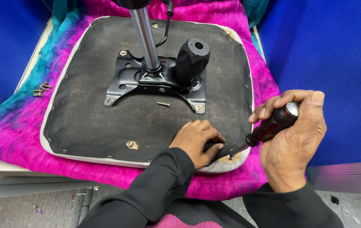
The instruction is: The person uses a screwdriver to tighten screws into the underside of an office chair seat, securing the seat to its metal mounting plate. The person works methodically around the perimeter of the seat, tightening each screw in turn.
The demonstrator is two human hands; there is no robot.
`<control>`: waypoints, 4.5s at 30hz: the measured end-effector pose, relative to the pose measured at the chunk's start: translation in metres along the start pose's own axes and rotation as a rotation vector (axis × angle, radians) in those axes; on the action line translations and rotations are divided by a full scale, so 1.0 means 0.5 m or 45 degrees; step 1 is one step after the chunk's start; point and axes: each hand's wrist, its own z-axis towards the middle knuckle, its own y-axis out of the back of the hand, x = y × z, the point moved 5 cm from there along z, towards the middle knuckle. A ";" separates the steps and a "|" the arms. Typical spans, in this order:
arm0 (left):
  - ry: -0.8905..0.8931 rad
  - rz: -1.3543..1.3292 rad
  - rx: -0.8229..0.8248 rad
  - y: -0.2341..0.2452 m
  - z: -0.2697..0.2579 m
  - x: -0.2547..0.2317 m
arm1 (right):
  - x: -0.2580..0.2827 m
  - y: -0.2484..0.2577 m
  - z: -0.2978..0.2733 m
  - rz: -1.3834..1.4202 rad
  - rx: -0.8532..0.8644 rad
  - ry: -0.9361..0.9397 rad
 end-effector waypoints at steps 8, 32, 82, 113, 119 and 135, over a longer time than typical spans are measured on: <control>0.004 0.010 -0.014 0.000 0.000 -0.001 | 0.010 -0.006 0.005 -0.013 -0.007 -0.087; 0.035 0.036 -0.030 0.006 0.001 -0.008 | 0.012 -0.012 -0.012 0.043 0.151 -0.094; 0.006 -0.080 -0.088 0.009 0.004 0.008 | -0.011 -0.043 -0.006 -0.141 -0.177 0.082; 0.058 -0.059 -0.093 0.002 0.005 0.011 | 0.014 -0.022 0.022 -0.091 0.023 -0.149; 0.071 -0.055 -0.061 0.001 0.005 0.013 | 0.027 -0.027 0.009 -0.071 0.011 -0.072; -0.100 -0.056 0.168 0.031 0.005 0.007 | 0.016 -0.039 0.013 -0.086 0.074 0.007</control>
